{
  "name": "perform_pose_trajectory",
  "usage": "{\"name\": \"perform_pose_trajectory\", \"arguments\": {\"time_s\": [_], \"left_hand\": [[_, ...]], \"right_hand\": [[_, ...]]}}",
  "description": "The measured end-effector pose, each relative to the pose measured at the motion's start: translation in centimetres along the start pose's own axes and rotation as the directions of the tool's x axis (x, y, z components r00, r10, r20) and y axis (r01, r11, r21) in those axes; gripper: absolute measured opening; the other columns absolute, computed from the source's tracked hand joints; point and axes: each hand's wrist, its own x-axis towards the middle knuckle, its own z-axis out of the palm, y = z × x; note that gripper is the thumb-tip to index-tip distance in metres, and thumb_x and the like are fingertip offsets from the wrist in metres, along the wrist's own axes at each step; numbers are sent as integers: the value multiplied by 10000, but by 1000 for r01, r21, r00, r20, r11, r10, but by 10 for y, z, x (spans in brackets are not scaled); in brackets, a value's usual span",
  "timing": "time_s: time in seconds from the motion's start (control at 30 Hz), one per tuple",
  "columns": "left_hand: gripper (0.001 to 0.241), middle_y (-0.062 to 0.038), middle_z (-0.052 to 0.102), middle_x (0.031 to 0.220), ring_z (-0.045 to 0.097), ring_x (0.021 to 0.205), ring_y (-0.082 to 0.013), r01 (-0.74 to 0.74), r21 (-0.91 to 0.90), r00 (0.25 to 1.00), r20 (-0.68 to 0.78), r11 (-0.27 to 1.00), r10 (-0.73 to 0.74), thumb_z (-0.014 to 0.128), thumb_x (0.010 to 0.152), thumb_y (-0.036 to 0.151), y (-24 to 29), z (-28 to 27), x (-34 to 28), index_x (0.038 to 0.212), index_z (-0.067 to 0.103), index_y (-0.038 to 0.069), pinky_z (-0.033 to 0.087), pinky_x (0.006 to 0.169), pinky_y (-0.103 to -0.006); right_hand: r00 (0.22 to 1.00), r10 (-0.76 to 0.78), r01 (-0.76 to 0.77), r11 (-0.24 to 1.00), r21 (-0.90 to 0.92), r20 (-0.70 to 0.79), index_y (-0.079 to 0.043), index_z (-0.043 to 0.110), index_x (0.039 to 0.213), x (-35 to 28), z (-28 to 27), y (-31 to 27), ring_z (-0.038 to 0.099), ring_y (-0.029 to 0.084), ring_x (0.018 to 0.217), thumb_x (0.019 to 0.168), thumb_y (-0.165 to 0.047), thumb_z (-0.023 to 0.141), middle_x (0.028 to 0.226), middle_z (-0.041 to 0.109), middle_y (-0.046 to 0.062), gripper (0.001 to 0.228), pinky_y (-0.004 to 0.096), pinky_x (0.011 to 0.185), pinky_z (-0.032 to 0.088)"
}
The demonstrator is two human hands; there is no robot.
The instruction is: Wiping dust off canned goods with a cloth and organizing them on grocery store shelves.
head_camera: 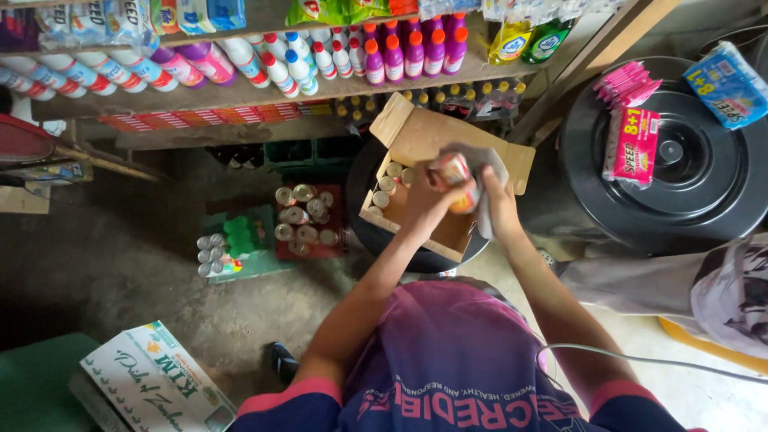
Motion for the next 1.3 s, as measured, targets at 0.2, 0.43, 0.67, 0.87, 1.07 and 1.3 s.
{"name": "perform_pose_trajectory", "arguments": {"time_s": [0.2,0.43,0.67,0.87,1.07,1.3], "left_hand": [[933,-262,468,1300,500,1192,-311,-9,-422,979,-188,906,-78,886,793,420,5,18,9,1408,326,-3,456,1054,-481],[829,-220,504,1328,557,1157,-297,-59,-387,998,-18,920,56,902,762,220,1,12,2,1393,394,46,521,1020,-467],[814,-220,685,1240,671,1167,-416,-159,486,949,314,859,-3,826,661,520,63,4,-26,1311,598,86,551,1001,-523],[781,-245,709,1202,661,1200,-412,-51,470,927,351,881,-133,834,650,537,67,26,-12,1227,639,48,519,1028,-518],[827,-240,669,1124,667,1104,-395,-86,196,935,356,977,11,892,622,491,46,42,12,1225,647,-19,529,948,-500],[579,-78,725,975,653,802,-181,-499,163,860,217,851,462,822,681,263,133,-25,39,1187,660,33,478,732,-265]], "right_hand": [[998,53,-45,957,287,-22,-59,549,1415,3,-6,57,507,215,1094,999,-397,686,1233,547,93,553,468,1024,440],[980,-195,173,911,374,23,-19,565,1330,11,0,-57,708,229,863,834,-325,813,1079,665,189,633,405,682,645],[932,-348,357,930,-91,101,-56,765,1035,41,-49,-49,611,154,747,774,-233,812,827,701,82,319,352,650,561],[607,-755,738,418,-530,248,-128,786,850,28,-48,-77,731,295,686,802,-367,891,803,733,84,266,353,617,590],[704,-704,678,706,-205,-96,-54,776,924,57,-73,-52,662,164,701,850,-241,846,749,702,128,213,326,639,542],[916,-383,365,919,-149,-116,73,680,1205,79,-134,34,608,198,916,1052,-226,578,1058,698,133,350,292,867,490]]}}
